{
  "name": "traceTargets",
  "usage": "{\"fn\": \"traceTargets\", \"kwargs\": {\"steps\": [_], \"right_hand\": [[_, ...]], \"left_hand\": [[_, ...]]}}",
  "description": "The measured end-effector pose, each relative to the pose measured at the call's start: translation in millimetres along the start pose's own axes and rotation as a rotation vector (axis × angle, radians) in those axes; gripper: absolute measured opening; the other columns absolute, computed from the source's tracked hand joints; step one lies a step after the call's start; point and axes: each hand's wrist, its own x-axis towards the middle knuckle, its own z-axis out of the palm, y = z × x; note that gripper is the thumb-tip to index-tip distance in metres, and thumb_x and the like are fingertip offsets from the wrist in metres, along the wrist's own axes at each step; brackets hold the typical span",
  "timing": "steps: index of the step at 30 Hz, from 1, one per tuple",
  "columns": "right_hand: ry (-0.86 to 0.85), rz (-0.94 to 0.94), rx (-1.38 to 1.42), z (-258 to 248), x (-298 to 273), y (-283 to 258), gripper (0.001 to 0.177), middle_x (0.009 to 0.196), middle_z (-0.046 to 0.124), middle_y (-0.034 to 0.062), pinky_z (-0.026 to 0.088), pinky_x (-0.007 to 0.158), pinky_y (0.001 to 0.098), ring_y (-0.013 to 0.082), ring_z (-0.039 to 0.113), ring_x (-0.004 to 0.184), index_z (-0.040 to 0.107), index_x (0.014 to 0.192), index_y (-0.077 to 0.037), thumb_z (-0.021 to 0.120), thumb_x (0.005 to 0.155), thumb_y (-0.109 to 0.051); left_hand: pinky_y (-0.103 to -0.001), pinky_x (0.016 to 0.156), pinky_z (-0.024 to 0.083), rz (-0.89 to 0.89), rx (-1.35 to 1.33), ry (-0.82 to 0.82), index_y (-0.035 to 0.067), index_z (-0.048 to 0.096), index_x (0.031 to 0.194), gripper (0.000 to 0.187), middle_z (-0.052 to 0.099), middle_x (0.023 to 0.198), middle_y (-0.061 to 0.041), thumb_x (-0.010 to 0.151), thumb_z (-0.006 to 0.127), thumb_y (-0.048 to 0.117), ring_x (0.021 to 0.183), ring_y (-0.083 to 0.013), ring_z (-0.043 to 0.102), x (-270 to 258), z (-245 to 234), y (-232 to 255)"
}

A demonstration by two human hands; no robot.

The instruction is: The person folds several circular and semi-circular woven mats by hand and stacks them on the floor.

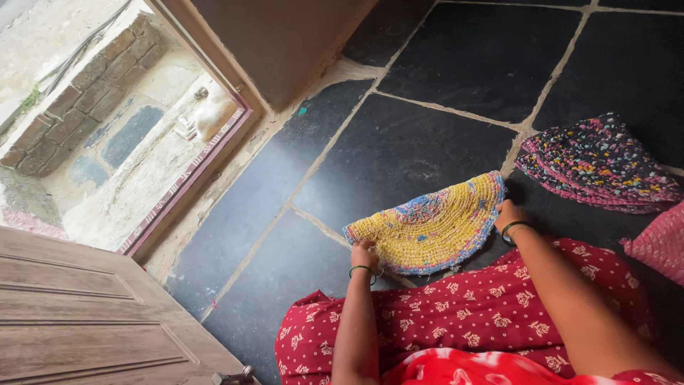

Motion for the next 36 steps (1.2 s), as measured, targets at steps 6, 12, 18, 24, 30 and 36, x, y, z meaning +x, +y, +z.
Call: {"fn": "traceTargets", "kwargs": {"steps": [6,12,18,24,30,36], "right_hand": [[0.110,0.121,0.503,17,-2,-11,0.070,0.114,0.070,0.0267,0.056,0.087,0.0433,0.0320,0.070,0.102,0.060,0.117,0.012,0.094,0.071,-0.027],[-0.132,0.156,0.891,-2,-11,-23,0.043,0.103,0.076,0.0171,0.056,0.077,0.0378,0.0234,0.072,0.087,0.072,0.108,0.007,0.088,0.074,-0.013],[-0.130,0.145,1.109,2,-1,-17,0.039,0.104,0.075,0.0161,0.058,0.075,0.0365,0.0219,0.073,0.086,0.068,0.109,0.006,0.085,0.081,-0.014],[-0.202,0.186,1.171,22,17,-20,0.034,0.102,0.074,0.0136,0.058,0.074,0.0366,0.0207,0.072,0.084,0.071,0.108,0.003,0.081,0.087,-0.021],[0.129,-0.068,0.900,4,48,-49,0.033,0.100,0.076,0.0122,0.056,0.074,0.0372,0.0203,0.070,0.083,0.074,0.109,0.004,0.078,0.095,-0.025],[0.288,-0.344,0.471,-14,-16,-121,0.031,0.098,0.074,0.0229,0.054,0.076,0.0479,0.0407,0.072,0.089,0.072,0.112,-0.002,0.071,0.101,-0.031]], "left_hand": [[-0.048,0.113,0.039,-0.268,0.149,0.132,0.017,0.058,0.134,0.060,0.048,0.147,-0.013,0.080,0.078,0.032,0.137,-0.0343,0.045,-15,7,21],[-0.056,0.120,0.008,0.558,0.677,0.040,0.022,0.018,0.164,0.090,0.010,0.171,-0.006,0.096,0.051,0.070,0.154,-0.0336,0.005,-10,14,97],[-0.060,0.123,-0.001,0.479,0.667,-0.428,0.027,0.007,0.165,0.100,0.002,0.173,-0.001,0.087,0.033,0.085,0.159,-0.0295,-0.002,4,13,135],[-0.060,0.124,0.001,0.346,0.675,-0.646,0.032,0.010,0.164,0.108,0.002,0.172,0.001,0.077,0.037,0.091,0.158,-0.0294,-0.001,29,30,125],[-0.047,0.127,0.039,0.218,-0.142,-0.276,0.022,0.050,0.155,0.080,0.043,0.165,-0.013,0.096,0.055,0.076,0.152,-0.0329,0.045,46,31,71],[-0.048,0.099,0.049,-0.121,0.064,-0.245,0.012,0.049,0.145,0.079,0.059,0.135,-0.018,0.081,0.072,0.052,0.121,-0.0367,0.061,38,-2,2]]}}
